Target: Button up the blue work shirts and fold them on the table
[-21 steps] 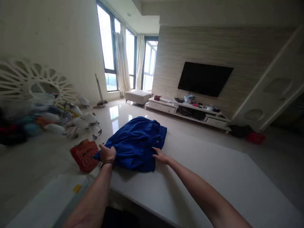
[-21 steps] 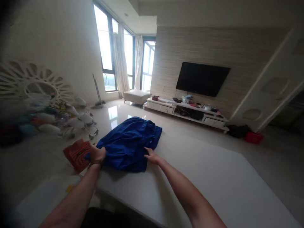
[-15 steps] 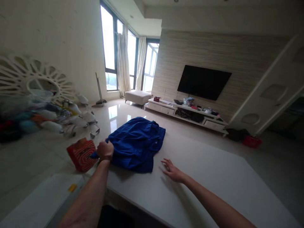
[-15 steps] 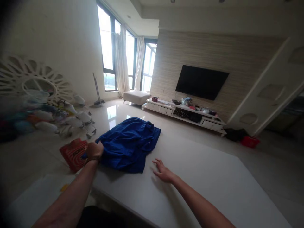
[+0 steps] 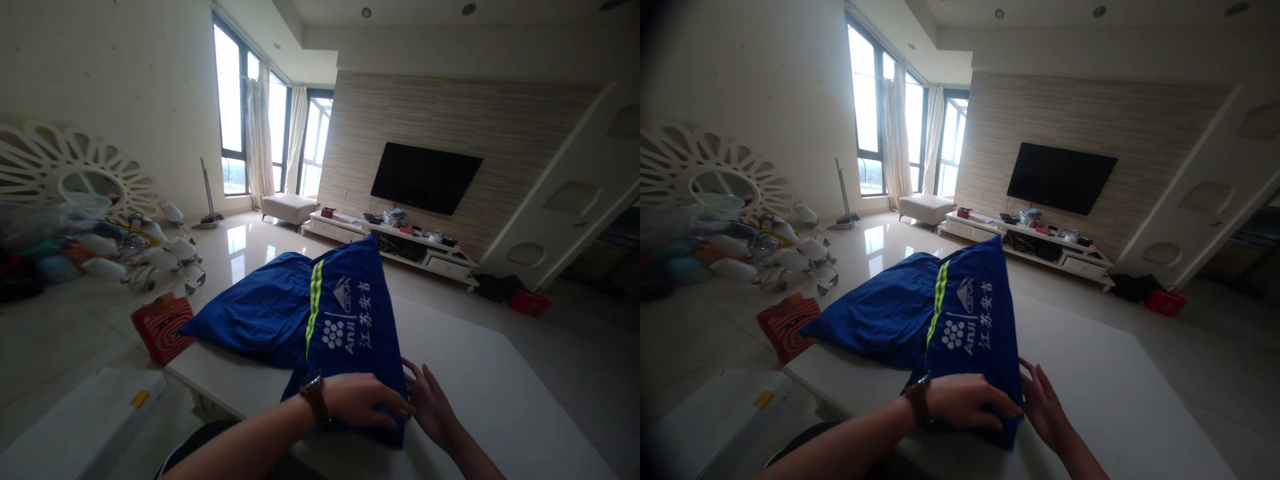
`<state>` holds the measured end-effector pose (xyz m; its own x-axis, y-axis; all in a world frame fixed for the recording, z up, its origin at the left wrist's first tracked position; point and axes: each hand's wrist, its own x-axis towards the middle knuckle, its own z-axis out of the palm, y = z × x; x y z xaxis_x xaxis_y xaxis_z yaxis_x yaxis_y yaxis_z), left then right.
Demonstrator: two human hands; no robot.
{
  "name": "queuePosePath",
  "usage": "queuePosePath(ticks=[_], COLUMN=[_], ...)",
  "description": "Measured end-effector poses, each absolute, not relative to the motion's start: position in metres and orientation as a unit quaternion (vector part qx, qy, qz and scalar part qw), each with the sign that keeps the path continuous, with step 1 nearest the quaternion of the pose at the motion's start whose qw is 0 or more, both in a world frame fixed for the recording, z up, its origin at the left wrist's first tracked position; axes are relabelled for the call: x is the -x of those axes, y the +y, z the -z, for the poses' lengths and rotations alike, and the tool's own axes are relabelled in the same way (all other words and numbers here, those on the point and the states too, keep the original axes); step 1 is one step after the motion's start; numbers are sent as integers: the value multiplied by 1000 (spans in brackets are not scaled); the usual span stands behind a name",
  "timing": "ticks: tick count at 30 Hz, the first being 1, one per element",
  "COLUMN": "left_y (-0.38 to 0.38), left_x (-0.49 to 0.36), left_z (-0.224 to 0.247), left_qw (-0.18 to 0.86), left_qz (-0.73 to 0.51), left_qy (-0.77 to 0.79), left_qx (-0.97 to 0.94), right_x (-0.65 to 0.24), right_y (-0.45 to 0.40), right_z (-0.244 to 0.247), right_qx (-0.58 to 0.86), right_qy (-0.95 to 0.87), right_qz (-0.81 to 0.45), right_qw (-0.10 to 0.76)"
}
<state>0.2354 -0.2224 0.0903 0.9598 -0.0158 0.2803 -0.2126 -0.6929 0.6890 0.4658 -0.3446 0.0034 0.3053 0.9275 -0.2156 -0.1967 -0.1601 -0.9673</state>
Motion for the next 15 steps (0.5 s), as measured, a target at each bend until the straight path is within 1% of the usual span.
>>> queuePosePath(ticks=[1,2,3,6,8,9,12,15], left_y=[-224,-221,-212,-171,-142,-129,-99,-81], left_x=[-235,-233,-231,-223,-215,-210,-192,-174], left_z=[-90,-90,-88,-70,-51,-42,-17,-4], left_qw=[405,416,415,338,272,250,192,160], left_qz=[-99,-96,-111,-146,-109,-67,45,137], left_qy=[-85,-72,-27,194,328,382,503,590], left_qx=[-905,-901,-903,-909,-898,-887,-841,-779], right_x=[-469,-474,-479,-494,-502,-507,-529,-563], right_y=[-347,-349,-350,-353,-352,-352,-360,-381], right_z=[2,10,20,51,59,57,36,9], right_qx=[594,625,659,722,732,740,774,805], right_qy=[-293,-267,-243,-197,-209,-231,-341,-430], right_qz=[-491,-476,-454,-395,-380,-373,-323,-277], right_qw=[566,558,549,533,525,510,424,300])
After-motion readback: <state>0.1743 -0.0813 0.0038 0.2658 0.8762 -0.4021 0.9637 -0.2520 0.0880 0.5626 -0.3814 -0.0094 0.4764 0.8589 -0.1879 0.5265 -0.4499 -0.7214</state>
